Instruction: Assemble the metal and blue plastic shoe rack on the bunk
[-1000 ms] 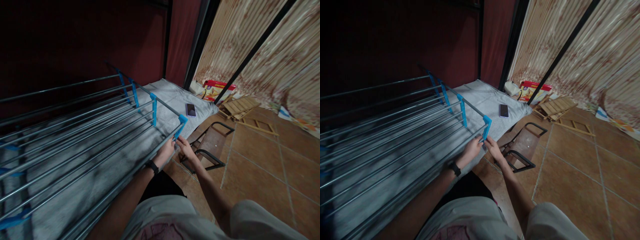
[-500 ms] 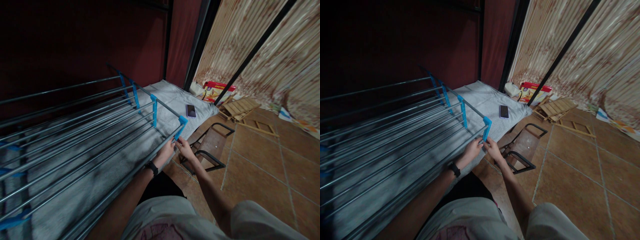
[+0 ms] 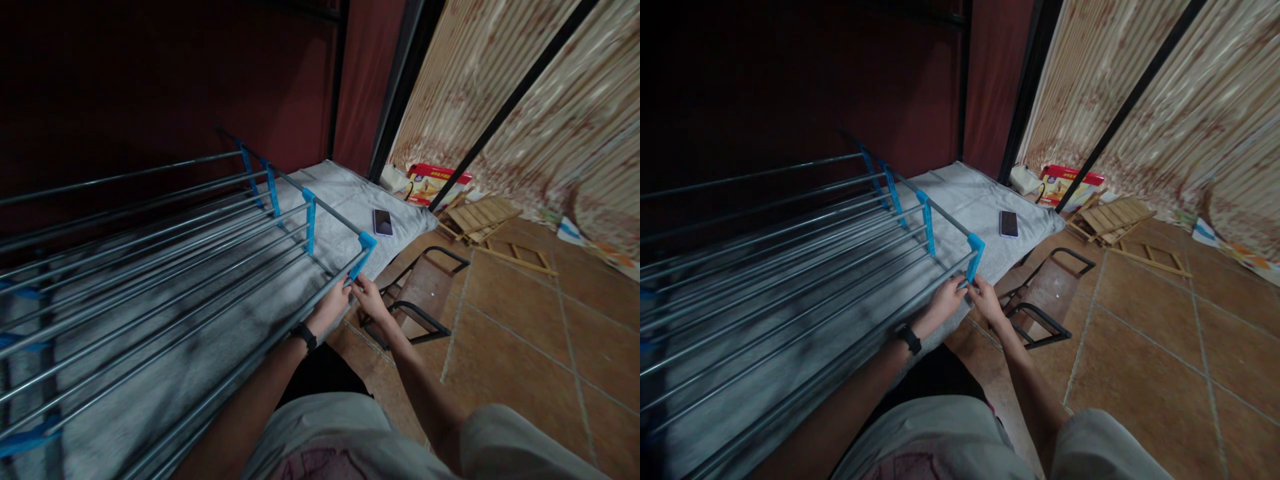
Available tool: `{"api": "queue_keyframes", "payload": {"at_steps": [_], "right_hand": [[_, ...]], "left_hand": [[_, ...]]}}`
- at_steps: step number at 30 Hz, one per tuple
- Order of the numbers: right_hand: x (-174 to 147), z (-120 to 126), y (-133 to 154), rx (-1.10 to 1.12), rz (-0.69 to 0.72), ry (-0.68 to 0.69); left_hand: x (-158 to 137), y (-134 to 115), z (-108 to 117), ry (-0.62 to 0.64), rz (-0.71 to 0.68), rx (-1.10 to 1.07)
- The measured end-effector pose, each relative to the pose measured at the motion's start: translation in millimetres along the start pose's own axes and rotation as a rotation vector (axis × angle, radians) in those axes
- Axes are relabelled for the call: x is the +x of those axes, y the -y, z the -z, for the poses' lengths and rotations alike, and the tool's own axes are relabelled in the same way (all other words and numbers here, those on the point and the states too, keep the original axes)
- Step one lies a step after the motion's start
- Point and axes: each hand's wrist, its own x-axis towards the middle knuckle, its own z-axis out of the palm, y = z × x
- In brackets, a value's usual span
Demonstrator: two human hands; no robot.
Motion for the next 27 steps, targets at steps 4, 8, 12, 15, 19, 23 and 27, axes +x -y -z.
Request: {"api": "queue_keyframes", "payload": {"at_steps": [4, 8, 12, 15, 19, 23, 27], "right_hand": [[-0.5, -0.2, 0.6, -0.009, 0.007, -0.006], [-0.9, -0.1, 0.3, -0.007, 0.011, -0.003], [-1.5, -1.3, -0.1, -0.011, 0.003, -0.014], [-1.9, -2.2, 0.5, -0.026, 0.003, -0.029], [-2.1, -2.5, 2.3, -0.049, -0.003, -0.036], [-2.6, -2.8, 2.5, -0.041, -0.008, -0.037], [-2.9, -4.1, 0.3, -0.023, -0.017, -0.046]], "left_hand": [[1.0, 0.2, -0.8, 0.006, 0.015, -0.002], [1.7, 1.4, -0.8, -0.01, 0.013, -0.014], [2.1, 1.3, 0.1, 0.01, 0.014, -0.048], [1.8, -0.3, 0.4, 0.006, 0.031, -0.042], [1.4, -1.5, 0.0, 0.01, 0.04, -0.045], [2.1, 0.2, -0.8, -0.001, 0.029, -0.06], [4.0, 2.4, -1.9, 0.0, 0.018, -0.071]]}}
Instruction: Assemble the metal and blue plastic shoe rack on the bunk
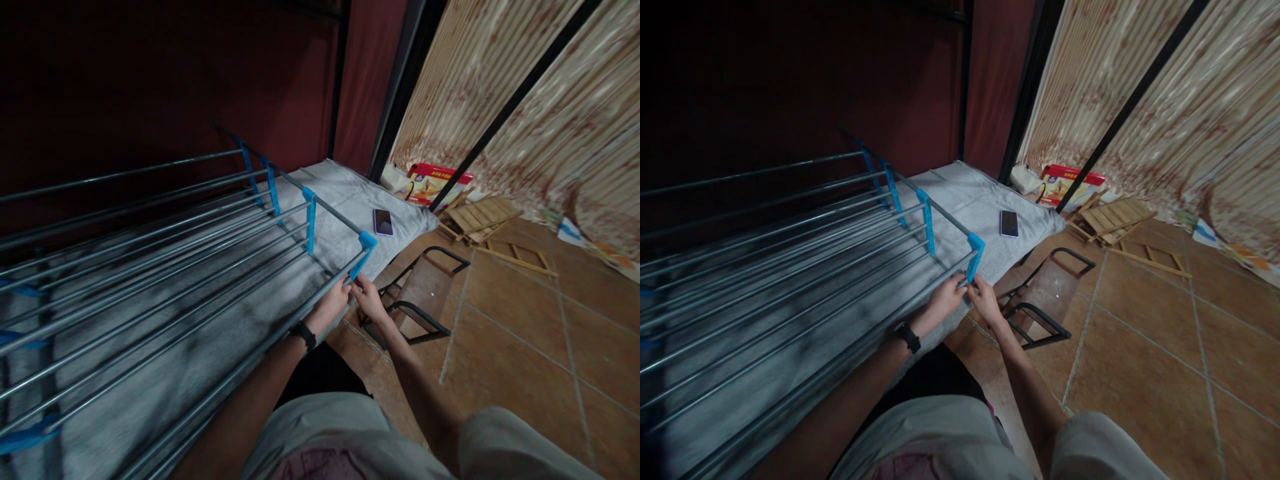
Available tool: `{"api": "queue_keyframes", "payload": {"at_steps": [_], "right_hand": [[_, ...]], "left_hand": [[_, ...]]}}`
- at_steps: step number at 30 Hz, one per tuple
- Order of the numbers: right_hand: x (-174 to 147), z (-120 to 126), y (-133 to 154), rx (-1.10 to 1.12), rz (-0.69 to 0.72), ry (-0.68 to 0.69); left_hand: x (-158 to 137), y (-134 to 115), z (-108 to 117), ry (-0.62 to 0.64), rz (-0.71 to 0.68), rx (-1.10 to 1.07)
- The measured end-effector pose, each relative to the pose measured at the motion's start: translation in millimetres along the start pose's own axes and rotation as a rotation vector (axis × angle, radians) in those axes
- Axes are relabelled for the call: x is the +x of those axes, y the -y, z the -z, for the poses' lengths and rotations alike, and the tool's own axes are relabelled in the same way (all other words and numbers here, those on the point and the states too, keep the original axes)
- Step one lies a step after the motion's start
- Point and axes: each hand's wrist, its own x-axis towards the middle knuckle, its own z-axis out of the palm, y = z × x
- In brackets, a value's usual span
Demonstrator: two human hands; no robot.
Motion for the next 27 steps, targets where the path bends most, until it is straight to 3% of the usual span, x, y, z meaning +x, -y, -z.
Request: {"api": "queue_keyframes", "payload": {"at_steps": [12, 18, 22, 27], "right_hand": [[-0.8, -2.3, 3.2, 0.023, -0.01, -0.007], [-1.0, -2.4, 3.1, 0.029, -0.017, -0.011], [-1.4, -2.3, 2.3, 0.031, -0.023, 0.001], [-1.5, -2.3, -1.6, 0.035, -0.022, 0.001]], "left_hand": [[0.2, 1.9, -1.4, -0.017, -0.022, -0.011], [-5.4, 6.6, 2.9, -0.023, -0.091, 0.162], [-31.7, 6.6, 14.2, -0.039, -0.086, 0.338], [-91.5, 8.9, 30.9, -0.116, 0.0, 0.607]]}}
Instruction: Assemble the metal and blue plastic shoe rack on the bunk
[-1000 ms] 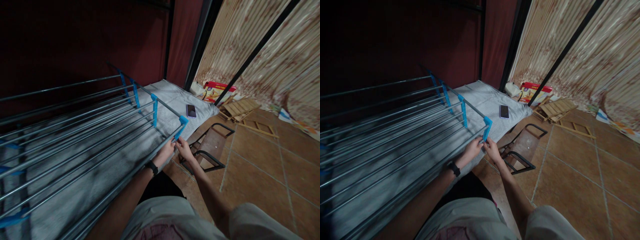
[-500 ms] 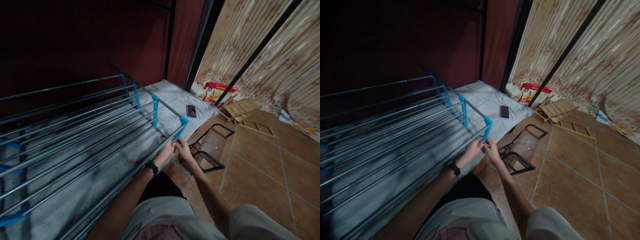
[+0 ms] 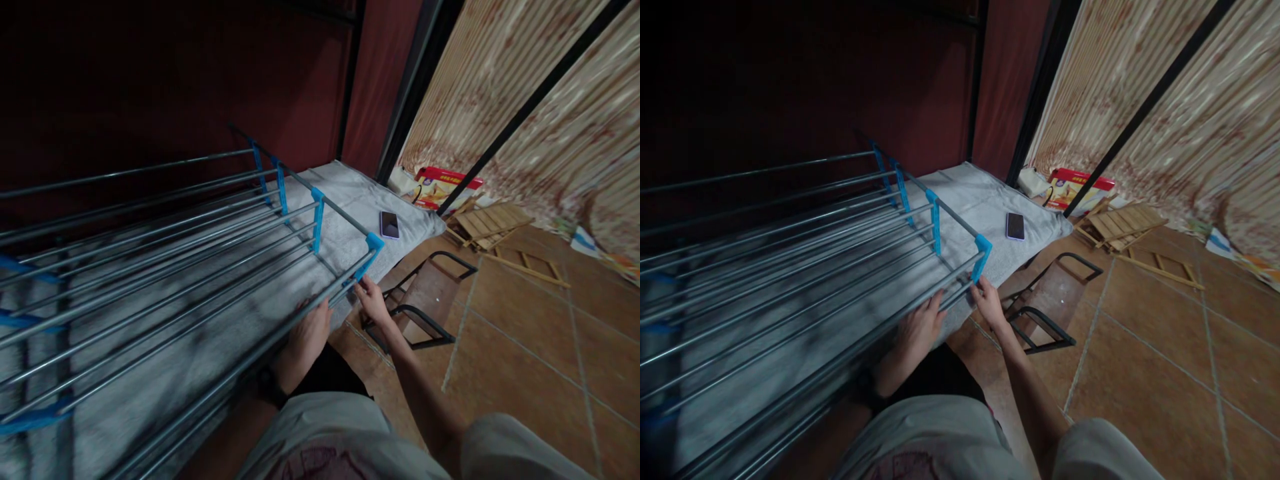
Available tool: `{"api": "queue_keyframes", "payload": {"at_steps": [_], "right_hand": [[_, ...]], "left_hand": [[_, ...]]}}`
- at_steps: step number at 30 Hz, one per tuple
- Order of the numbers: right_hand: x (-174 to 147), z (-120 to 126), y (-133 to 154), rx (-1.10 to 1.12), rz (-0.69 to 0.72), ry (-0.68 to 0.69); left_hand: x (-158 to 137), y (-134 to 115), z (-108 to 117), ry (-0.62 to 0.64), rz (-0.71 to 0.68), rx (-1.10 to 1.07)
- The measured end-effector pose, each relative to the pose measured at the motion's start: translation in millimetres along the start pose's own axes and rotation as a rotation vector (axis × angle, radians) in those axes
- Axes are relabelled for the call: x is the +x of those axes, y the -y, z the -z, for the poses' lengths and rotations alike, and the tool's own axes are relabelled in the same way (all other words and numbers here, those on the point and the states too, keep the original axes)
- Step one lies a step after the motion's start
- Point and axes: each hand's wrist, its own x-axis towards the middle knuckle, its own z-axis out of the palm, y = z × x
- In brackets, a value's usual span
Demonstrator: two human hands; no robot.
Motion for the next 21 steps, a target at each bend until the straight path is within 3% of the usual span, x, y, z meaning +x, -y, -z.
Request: {"api": "queue_keyframes", "payload": {"at_steps": [5, 10, 14, 21], "right_hand": [[0.5, 0.1, -2.1, -0.004, 0.002, -0.005], [0.3, -1.3, -2.1, -0.02, -0.009, -0.032], [3.4, 0.0, 1.3, 0.0, -0.016, -0.043], [21.4, 3.3, 2.1, 0.045, -0.003, -0.073]], "left_hand": [[-60.7, 23.8, 7.7, -0.142, 0.055, 0.169], [-101.6, 48.3, 8.3, -0.165, 0.164, 0.268], [-109.3, 55.3, 10.2, -0.123, 0.151, 0.231], [-91.5, 51.1, 10.9, -0.055, 0.141, 0.171]]}}
